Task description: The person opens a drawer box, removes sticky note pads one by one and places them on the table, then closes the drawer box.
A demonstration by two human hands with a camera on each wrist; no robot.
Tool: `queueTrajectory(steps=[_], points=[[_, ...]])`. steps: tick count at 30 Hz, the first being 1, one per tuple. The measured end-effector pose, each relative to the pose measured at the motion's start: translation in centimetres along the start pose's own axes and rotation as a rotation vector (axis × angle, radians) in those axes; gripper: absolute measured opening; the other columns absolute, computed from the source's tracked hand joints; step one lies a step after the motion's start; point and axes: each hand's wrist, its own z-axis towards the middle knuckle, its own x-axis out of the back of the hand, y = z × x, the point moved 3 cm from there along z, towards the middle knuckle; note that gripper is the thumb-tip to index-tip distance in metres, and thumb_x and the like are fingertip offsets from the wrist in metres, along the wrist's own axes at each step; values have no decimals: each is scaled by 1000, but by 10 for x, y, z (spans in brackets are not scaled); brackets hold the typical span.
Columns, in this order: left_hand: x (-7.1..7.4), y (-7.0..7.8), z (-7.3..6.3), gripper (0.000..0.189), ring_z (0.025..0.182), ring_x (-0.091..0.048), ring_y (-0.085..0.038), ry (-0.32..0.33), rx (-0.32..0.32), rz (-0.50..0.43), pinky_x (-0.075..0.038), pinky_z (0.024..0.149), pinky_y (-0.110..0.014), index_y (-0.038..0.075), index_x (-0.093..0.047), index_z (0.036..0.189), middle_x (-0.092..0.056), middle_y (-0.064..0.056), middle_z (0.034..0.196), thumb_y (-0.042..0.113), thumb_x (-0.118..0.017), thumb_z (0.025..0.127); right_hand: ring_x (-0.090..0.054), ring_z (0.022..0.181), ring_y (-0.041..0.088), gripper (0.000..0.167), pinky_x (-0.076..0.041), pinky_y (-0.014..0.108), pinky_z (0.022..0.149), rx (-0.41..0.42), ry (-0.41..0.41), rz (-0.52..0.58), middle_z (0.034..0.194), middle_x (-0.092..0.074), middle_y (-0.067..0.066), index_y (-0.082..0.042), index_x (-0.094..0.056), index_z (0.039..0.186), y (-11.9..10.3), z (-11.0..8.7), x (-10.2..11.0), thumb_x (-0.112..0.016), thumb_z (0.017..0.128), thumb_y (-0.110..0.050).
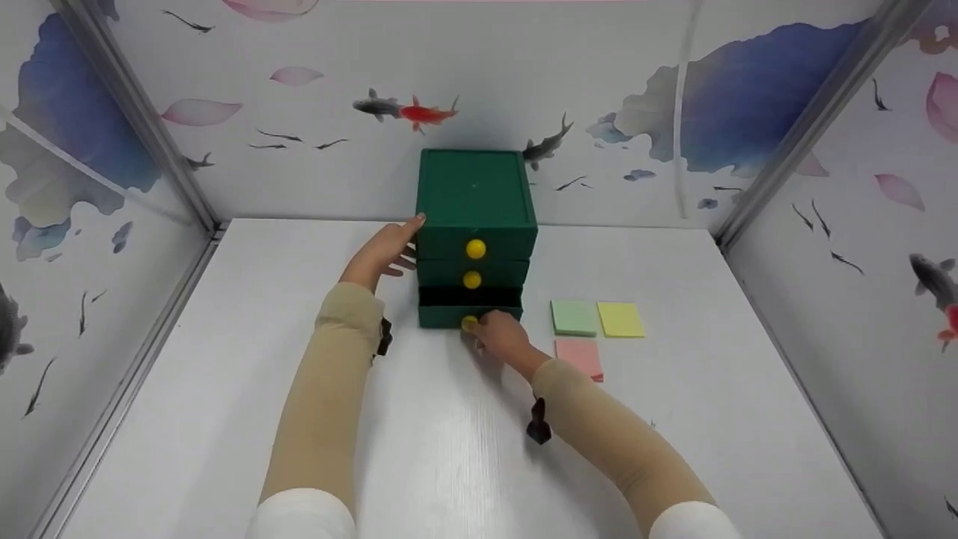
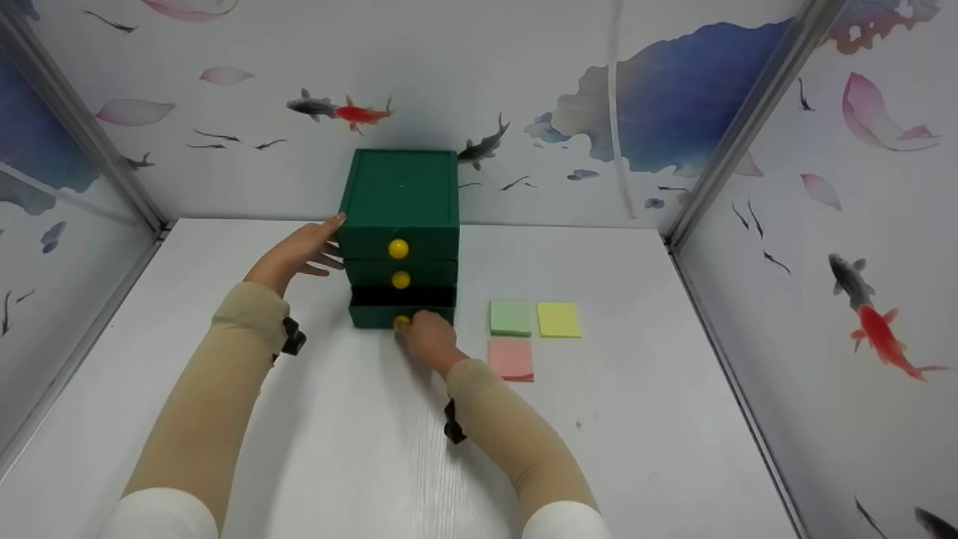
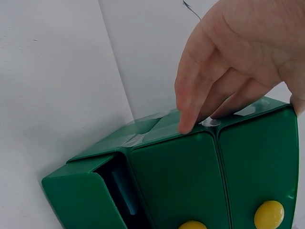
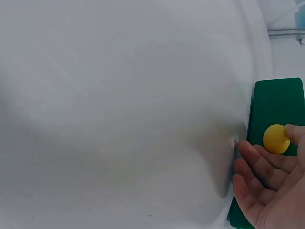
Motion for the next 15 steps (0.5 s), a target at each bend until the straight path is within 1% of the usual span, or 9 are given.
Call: queueTrajectory(steps=[5, 8, 15], points=[[0, 1, -1, 76, 117, -55, -37, 5, 11, -23, -41, 102, -50, -3, -44, 141, -51, -24, 131, 60, -33, 101, -54, 60, 17, 40, -44, 30, 57, 33, -11, -62, 76, -68, 8, -6, -71, 84, 0, -5, 0, -59, 98, -41], [0, 2, -2, 76, 117, -56, -37, 10, 17, -22, -41, 101, -50, -3, -43, 141, -52, -23, 131, 60, -33, 100, -54, 61, 17, 39, -44, 30, 58, 30, -24, -60, 76, -68, 8, -7, -71, 85, 1, -8, 0, -59, 97, -42], [-1, 4, -2, 75, 118, -55, -38, 0, 28, -24, -41, 102, -50, -2, -42, 143, -51, -24, 133, 59, -33, 101, -55, 64, 18, 38, -45, 31, 60, 25, -59, -78, 77, -67, 8, -8, -70, 87, 6, -14, -1, -59, 97, -43]])
